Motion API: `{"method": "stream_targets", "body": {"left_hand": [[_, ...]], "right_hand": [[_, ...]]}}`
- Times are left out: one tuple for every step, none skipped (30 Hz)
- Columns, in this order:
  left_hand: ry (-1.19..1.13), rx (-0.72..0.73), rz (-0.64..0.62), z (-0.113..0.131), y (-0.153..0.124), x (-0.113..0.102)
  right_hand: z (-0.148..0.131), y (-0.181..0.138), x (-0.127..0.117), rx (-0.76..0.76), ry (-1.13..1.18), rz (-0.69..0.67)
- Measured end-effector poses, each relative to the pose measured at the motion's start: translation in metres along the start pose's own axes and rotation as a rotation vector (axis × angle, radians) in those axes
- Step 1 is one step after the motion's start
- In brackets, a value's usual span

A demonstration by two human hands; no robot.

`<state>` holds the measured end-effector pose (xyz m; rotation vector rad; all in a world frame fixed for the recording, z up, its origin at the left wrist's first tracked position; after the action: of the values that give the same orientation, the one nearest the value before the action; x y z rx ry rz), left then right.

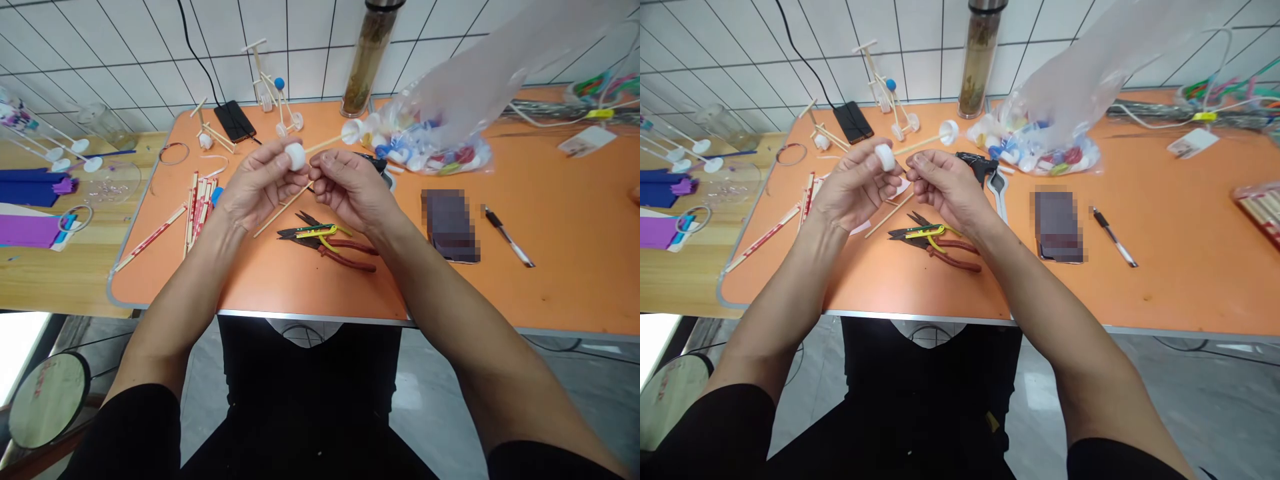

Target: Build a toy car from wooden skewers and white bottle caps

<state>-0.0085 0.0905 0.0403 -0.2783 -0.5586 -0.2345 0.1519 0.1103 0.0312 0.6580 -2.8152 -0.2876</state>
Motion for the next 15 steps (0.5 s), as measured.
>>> {"method": "stream_targets", "body": {"left_hand": [[0.007, 0.042, -0.020, 0.010, 0.002, -0.003], [0.004, 0.091, -0.020, 0.020, 0.004, -0.008], [-0.010, 0.118, -0.017, 0.028, 0.006, -0.015], [-0.035, 0.145, -0.001, 0.035, 0.008, -0.023], [-0.064, 0.156, 0.015, 0.040, 0.010, -0.030], [-0.090, 0.165, 0.030, 0.043, 0.012, -0.037], [-0.109, 0.168, 0.042, 0.044, 0.014, -0.043], [-0.117, 0.163, 0.047, 0.044, 0.015, -0.046], [-0.116, 0.149, 0.048, 0.041, 0.017, -0.048], [-0.108, 0.127, 0.038, 0.038, 0.019, -0.048], [-0.099, 0.096, 0.024, 0.033, 0.021, -0.047], [-0.090, 0.055, 0.005, 0.027, 0.023, -0.045], [-0.083, 0.020, -0.017, 0.021, 0.024, -0.041], [-0.074, -0.011, -0.038, 0.016, 0.025, -0.038], [-0.063, -0.036, -0.053, 0.011, 0.026, -0.035]], "right_hand": [[0.000, -0.002, -0.003, 0.011, -0.010, 0.007], [0.001, -0.003, -0.008, 0.023, -0.023, 0.014], [0.002, -0.004, -0.013, 0.036, -0.032, 0.026], [0.002, -0.005, -0.021, 0.048, -0.036, 0.044], [0.003, -0.006, -0.029, 0.056, -0.030, 0.066], [0.004, -0.006, -0.038, 0.058, -0.017, 0.093], [0.005, -0.006, -0.047, 0.057, 0.001, 0.122], [0.007, -0.005, -0.055, 0.056, 0.023, 0.149], [0.009, -0.004, -0.062, 0.056, 0.045, 0.177], [0.011, -0.004, -0.068, 0.061, 0.064, 0.207], [0.015, -0.004, -0.072, 0.072, 0.077, 0.237], [0.018, -0.004, -0.075, 0.086, 0.082, 0.262], [0.020, -0.004, -0.076, 0.103, 0.080, 0.279], [0.023, -0.004, -0.075, 0.118, 0.075, 0.287], [0.024, -0.004, -0.072, 0.131, 0.071, 0.285]]}}
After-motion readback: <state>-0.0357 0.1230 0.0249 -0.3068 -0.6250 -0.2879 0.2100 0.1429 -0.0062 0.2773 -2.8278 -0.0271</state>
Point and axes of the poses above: each hand's wrist, its own y-axis towards the middle knuckle, its own x-axis out of the palm, z = x × y, the point moved 10 cm from there along y, towards the middle knuckle, and after that the axes turned 10 degrees about -z, right-handed, at the moved point
